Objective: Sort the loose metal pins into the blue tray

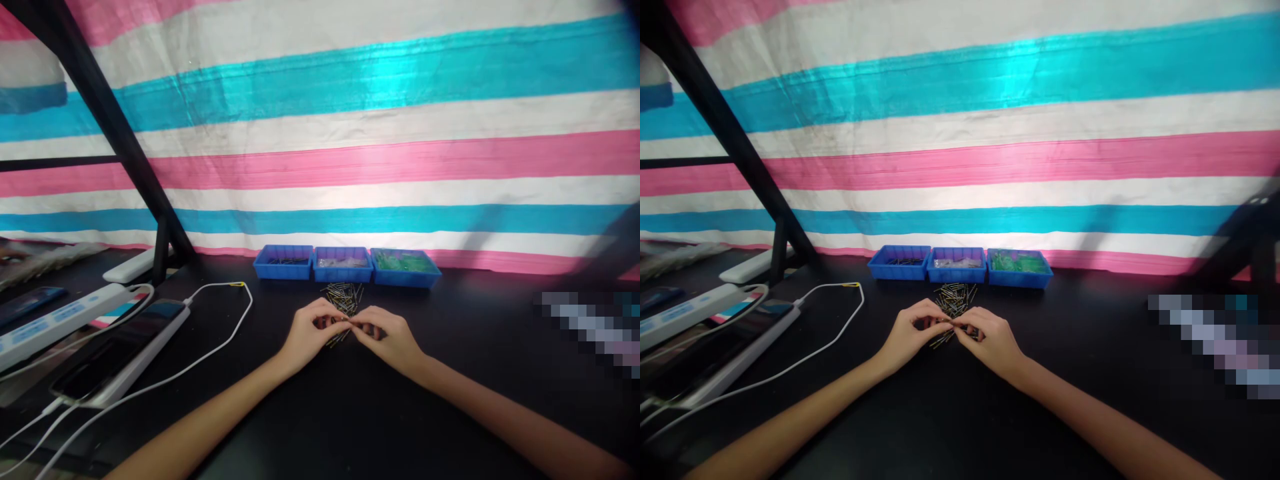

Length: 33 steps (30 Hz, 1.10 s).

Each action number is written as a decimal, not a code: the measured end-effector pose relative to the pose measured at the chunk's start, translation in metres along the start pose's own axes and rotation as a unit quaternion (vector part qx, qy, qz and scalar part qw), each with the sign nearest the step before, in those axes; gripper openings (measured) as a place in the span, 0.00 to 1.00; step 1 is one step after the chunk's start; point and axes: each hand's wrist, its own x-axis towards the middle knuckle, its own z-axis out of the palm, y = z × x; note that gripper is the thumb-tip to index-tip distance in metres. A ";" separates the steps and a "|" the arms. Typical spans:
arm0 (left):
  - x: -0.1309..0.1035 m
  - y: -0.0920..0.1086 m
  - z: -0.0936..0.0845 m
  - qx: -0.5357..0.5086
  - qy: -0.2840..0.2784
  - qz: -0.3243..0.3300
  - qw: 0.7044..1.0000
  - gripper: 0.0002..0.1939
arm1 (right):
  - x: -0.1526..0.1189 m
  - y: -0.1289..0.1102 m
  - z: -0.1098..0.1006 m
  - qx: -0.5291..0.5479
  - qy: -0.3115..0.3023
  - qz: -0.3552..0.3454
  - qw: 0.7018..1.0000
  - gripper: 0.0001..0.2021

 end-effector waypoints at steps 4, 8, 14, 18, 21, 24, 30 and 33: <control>0.000 0.002 0.000 0.003 0.005 0.000 1.000 0.09 | 0.001 -0.001 -0.001 0.002 0.005 -0.003 1.000 0.06; 0.001 0.002 -0.001 0.012 0.005 0.000 1.000 0.09 | 0.002 -0.001 -0.001 0.031 0.047 0.001 0.998 0.05; -0.002 -0.003 0.002 0.042 -0.046 0.031 0.998 0.08 | -0.001 -0.001 -0.002 0.065 0.030 -0.030 0.997 0.05; -0.002 0.000 0.002 0.049 -0.062 0.041 0.996 0.08 | -0.002 -0.001 -0.002 0.064 0.012 -0.020 0.998 0.06; 0.005 -0.002 -0.006 0.036 -0.013 0.008 0.999 0.08 | 0.001 -0.003 -0.003 0.054 0.043 0.020 0.997 0.06; 0.018 -0.012 -0.024 -0.021 0.093 -0.071 0.993 0.11 | 0.003 -0.004 -0.003 0.041 0.062 0.045 0.996 0.06; 0.038 -0.042 -0.078 -0.110 0.255 -0.148 0.949 0.20 | 0.000 -0.003 -0.001 0.030 0.022 0.028 0.999 0.08; 0.042 -0.051 -0.096 -0.141 0.274 -0.150 0.940 0.23 | -0.002 -0.003 0.000 0.015 0.004 0.025 1.000 0.08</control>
